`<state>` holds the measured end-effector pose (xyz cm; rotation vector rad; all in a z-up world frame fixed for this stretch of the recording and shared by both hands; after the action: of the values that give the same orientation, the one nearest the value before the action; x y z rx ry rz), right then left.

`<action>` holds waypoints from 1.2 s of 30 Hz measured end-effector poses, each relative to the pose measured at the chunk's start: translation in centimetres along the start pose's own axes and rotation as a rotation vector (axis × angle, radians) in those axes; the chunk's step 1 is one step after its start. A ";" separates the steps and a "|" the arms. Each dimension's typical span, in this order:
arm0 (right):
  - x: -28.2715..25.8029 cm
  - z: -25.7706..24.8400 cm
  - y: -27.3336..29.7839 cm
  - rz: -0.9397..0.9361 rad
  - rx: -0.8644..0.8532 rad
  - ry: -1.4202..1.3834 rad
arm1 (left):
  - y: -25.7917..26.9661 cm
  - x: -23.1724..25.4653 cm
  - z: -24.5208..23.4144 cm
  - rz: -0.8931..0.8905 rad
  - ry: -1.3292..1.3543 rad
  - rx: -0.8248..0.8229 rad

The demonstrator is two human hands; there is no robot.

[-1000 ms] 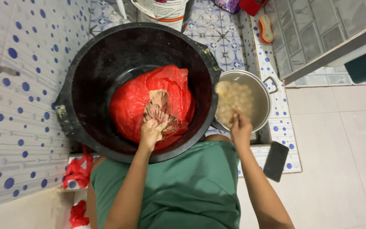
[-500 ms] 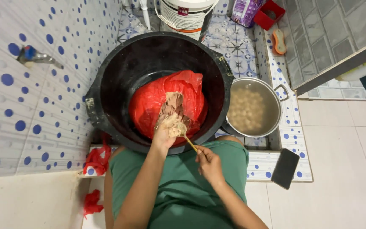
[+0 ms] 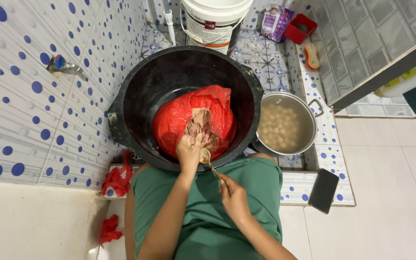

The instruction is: A person portions a meat or dough mixture from a red plastic bag into a pot of water using a spoon to form meatballs.

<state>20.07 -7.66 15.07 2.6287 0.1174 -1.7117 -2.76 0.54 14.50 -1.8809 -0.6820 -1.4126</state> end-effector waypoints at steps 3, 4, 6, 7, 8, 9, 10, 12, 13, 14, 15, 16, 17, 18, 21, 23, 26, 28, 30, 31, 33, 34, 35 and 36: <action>-1.3 -0.3 0.3 -0.086 0.009 0.032 | 0.6 0.3 -0.2 0.038 0.013 0.015; -1.7 -0.3 0.3 -0.114 0.001 0.048 | 0.7 0.4 -0.3 -0.004 0.058 0.028; -2.2 -0.4 0.0 -0.145 -0.006 0.062 | 0.8 1.0 -0.5 -0.041 0.105 0.042; -2.8 -0.5 -0.2 -0.222 -0.008 0.066 | 0.9 0.8 -0.1 -0.128 0.126 -0.021; -3.3 -0.6 -0.1 -0.296 -0.011 0.071 | 1.4 0.6 0.3 -0.219 0.145 -0.084; -3.3 -0.5 0.0 -0.296 -0.012 0.069 | 1.5 1.5 -0.2 -0.218 0.143 -0.083; -3.7 -0.5 0.0 -0.356 -0.022 0.071 | 1.8 1.6 -0.1 -0.358 0.207 -0.098; -4.3 -0.9 -0.2 -0.417 -0.031 0.073 | 2.4 1.1 0.0 -0.496 0.273 -0.114; -4.2 -1.1 -0.4 -0.413 -0.054 0.183 | 3.1 -0.3 0.4 -0.668 0.465 -0.071; -4.1 -1.2 -0.8 -0.409 -0.077 0.293 | 3.8 -1.6 0.8 -0.838 0.659 -0.025; -5.0 -2.1 -1.0 -0.412 -0.075 0.293 | 3.3 -2.3 0.6 -0.836 0.662 -0.026; -5.8 -2.9 -1.1 -0.422 -0.081 0.322 | 3.9 -3.4 1.1 -0.981 0.681 -0.113; -6.7 -3.6 -1.1 -0.432 -0.087 0.352 | 4.6 -4.3 1.5 -1.125 0.697 -0.203; -6.3 -4.0 -1.1 -0.434 -0.086 0.353 | 4.7 -3.4 1.1 -1.124 0.700 -0.204; -6.5 -5.3 -0.5 -0.534 0.033 0.475 | 6.0 -2.6 1.9 -1.334 0.859 -0.220; -6.9 -5.3 0.4 -0.547 0.028 0.460 | 6.0 -4.5 3.6 -1.384 1.073 -0.204; -9.2 -5.7 2.7 -0.614 -0.009 0.500 | 5.3 1.7 1.4 -1.416 1.225 -0.231; -10.1 -5.7 3.3 -0.706 0.026 0.570 | 5.1 2.1 1.4 -1.434 1.222 -0.207; -10.2 -5.5 3.2 -0.797 0.063 0.642 | 5.3 1.1 2.0 -1.453 1.217 -0.186; -9.8 -5.1 2.9 -0.854 0.085 0.705 | 5.4 -0.1 2.6 -1.454 1.230 -0.172; -8.8 -4.7 1.8 -0.909 0.106 0.768 | 6.1 -2.5 3.8 -1.456 1.241 -0.156; -8.5 -4.5 1.2 -0.939 0.124 0.814 | 6.5 -3.7 4.4 -1.445 1.245 -0.164; -8.1 -4.3 0.6 -0.968 0.142 0.860 | 6.9 -4.9 5.0 -1.435 1.250 -0.173; -7.8 -4.1 0.0 -0.970 0.139 0.858 | 7.1 -5.7 5.4 -1.434 1.251 -0.169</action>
<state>20.70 -7.94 23.85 3.4534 1.4856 -0.4069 4.28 0.17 6.54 0.0290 -1.2114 -3.0036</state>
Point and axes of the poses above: each hand's wrist, its own y-axis away from the middle knuckle, its own z-axis out of the palm, x = y × z, the point moved 8 cm from there along -y, towards the middle knuckle, and after that the axes turned 8 degrees about x, right-handed, at the moved point
